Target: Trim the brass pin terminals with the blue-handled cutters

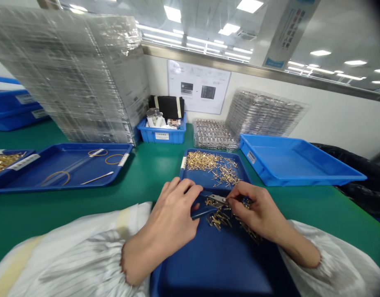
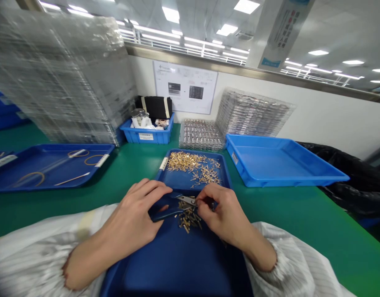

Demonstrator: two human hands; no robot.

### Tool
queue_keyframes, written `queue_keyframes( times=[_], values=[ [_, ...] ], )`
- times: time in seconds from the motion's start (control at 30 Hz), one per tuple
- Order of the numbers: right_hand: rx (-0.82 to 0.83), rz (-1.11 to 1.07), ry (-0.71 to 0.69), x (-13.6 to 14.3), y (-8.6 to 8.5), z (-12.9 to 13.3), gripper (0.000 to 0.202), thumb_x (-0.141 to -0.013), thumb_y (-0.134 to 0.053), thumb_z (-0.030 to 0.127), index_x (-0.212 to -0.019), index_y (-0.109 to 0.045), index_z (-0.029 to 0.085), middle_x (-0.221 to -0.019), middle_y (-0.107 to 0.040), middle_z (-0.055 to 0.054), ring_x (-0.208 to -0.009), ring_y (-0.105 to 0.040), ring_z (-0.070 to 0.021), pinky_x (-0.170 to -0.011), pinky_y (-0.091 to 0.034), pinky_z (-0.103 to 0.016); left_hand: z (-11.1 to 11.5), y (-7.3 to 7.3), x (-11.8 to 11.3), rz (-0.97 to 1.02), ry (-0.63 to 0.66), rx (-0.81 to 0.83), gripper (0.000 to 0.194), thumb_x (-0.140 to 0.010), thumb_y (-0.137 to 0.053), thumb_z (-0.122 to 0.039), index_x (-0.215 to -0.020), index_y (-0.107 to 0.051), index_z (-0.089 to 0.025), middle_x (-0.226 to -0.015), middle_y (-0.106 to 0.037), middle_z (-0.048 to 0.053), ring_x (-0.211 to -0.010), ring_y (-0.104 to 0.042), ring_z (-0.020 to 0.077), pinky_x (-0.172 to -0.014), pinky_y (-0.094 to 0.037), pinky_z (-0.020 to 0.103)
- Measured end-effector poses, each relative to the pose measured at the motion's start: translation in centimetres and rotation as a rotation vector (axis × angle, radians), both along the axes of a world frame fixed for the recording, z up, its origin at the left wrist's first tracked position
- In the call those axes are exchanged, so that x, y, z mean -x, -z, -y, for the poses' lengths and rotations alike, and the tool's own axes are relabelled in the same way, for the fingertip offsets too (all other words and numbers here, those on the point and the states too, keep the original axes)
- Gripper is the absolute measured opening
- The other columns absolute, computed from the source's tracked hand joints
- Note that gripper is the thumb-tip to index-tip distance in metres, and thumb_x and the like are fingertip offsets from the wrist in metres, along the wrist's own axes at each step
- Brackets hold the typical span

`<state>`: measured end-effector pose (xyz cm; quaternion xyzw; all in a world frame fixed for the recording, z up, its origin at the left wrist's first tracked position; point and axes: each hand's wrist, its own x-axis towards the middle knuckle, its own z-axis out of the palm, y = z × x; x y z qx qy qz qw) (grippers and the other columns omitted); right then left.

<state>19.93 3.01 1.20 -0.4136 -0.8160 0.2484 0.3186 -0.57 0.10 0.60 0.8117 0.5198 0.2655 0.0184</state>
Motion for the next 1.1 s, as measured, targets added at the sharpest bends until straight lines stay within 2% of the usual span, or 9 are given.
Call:
queue_keyframes(
  times=[0.1,0.2,0.3,0.5,0.67,0.8,0.97,1.03,1.1],
  values=[
    [0.034,-0.134,-0.001,-0.1,-0.1,-0.2,0.011,-0.075,-0.050,0.010,-0.066,-0.052,0.016,-0.064,-0.052,0.002,-0.061,-0.046,-0.0100,-0.057,-0.036,-0.021,0.0,-0.1,-0.1,0.106,0.017,-0.058,0.031,-0.070,-0.051,-0.006,-0.099,-0.055,-0.017,-0.094,-0.056,0.005,-0.085,-0.049,0.0210,-0.079,-0.042,0.040],
    [0.164,-0.278,-0.014,-0.2,-0.2,-0.4,0.013,-0.078,-0.051,0.019,-0.065,-0.049,0.016,-0.062,-0.049,0.002,-0.058,-0.042,-0.0093,-0.055,-0.035,-0.021,-0.1,-0.2,-0.2,0.239,0.035,-0.053,0.032,-0.068,-0.054,-0.007,-0.097,-0.055,-0.017,-0.093,-0.057,0.005,-0.083,-0.051,0.0191,-0.079,-0.044,0.037],
    [0.230,-0.254,-0.033,-0.3,-0.3,-0.4,0.013,-0.078,-0.050,0.018,-0.065,-0.048,0.016,-0.061,-0.047,0.003,-0.056,-0.041,-0.0087,-0.053,-0.034,-0.020,-0.3,-0.3,0.0,0.261,0.055,0.023,0.033,-0.064,-0.057,-0.006,-0.095,-0.056,-0.016,-0.091,-0.058,0.004,-0.083,-0.052,0.0184,-0.079,-0.044,0.035],
    [-0.033,0.124,-0.163,-0.7,-0.9,0.0,0.013,-0.069,-0.049,0.004,-0.071,-0.052,0.016,-0.069,-0.053,0.002,-0.065,-0.047,-0.0103,-0.061,-0.035,-0.022,-0.4,0.1,0.4,0.080,0.137,0.062,0.032,-0.065,-0.055,-0.007,-0.095,-0.055,-0.017,-0.092,-0.055,0.003,-0.087,-0.049,0.0193,-0.083,-0.039,0.038],
    [-0.198,0.252,-0.183,-0.5,-0.2,-0.2,0.014,-0.064,-0.052,0.002,-0.068,-0.049,0.016,-0.065,-0.051,0.003,-0.061,-0.045,-0.0094,-0.070,-0.034,-0.026,-0.2,0.1,0.4,-0.048,0.133,-0.010,0.029,-0.068,-0.049,-0.006,-0.094,-0.054,-0.017,-0.094,-0.054,0.005,-0.086,-0.045,0.0214,-0.079,-0.037,0.040],
    [-0.209,0.254,-0.153,-0.4,0.0,-0.1,0.013,-0.068,-0.053,0.004,-0.066,-0.048,0.016,-0.063,-0.050,0.004,-0.059,-0.044,-0.0092,-0.069,-0.034,-0.026,0.0,0.0,0.3,-0.069,0.105,-0.057,0.030,-0.068,-0.047,-0.004,-0.094,-0.055,-0.017,-0.095,-0.054,0.006,-0.085,-0.043,0.0217,-0.076,-0.037,0.039],
    [-0.147,0.212,-0.152,-0.6,-0.3,-0.1,0.009,-0.081,-0.051,0.015,-0.072,-0.052,0.017,-0.068,-0.054,0.001,-0.065,-0.049,-0.0113,-0.061,-0.036,-0.023,-0.3,0.0,0.1,-0.038,0.080,-0.032,0.032,-0.069,-0.048,-0.004,-0.097,-0.054,-0.018,-0.096,-0.054,0.004,-0.088,-0.044,0.0210,-0.079,-0.038,0.038],
    [-0.181,0.145,-0.063,-0.8,-0.1,-0.4,0.009,-0.083,-0.049,0.014,-0.076,-0.054,0.017,-0.072,-0.056,0.000,-0.068,-0.052,-0.0115,-0.062,-0.038,-0.022,-0.4,0.1,0.1,-0.035,0.040,-0.015,0.033,-0.068,-0.049,-0.004,-0.098,-0.054,-0.018,-0.096,-0.054,0.004,-0.089,-0.044,0.0212,-0.080,-0.039,0.038],
    [-0.245,0.060,0.083,-1.0,0.2,-0.8,0.010,-0.083,-0.049,0.012,-0.089,-0.055,0.017,-0.082,-0.059,-0.002,-0.074,-0.054,-0.0120,-0.067,-0.041,-0.022,-0.5,0.0,0.2,-0.038,-0.031,-0.019,0.036,-0.065,-0.051,-0.004,-0.098,-0.054,-0.017,-0.096,-0.055,0.005,-0.089,-0.045,0.0218,-0.081,-0.039,0.038]
  ],
)
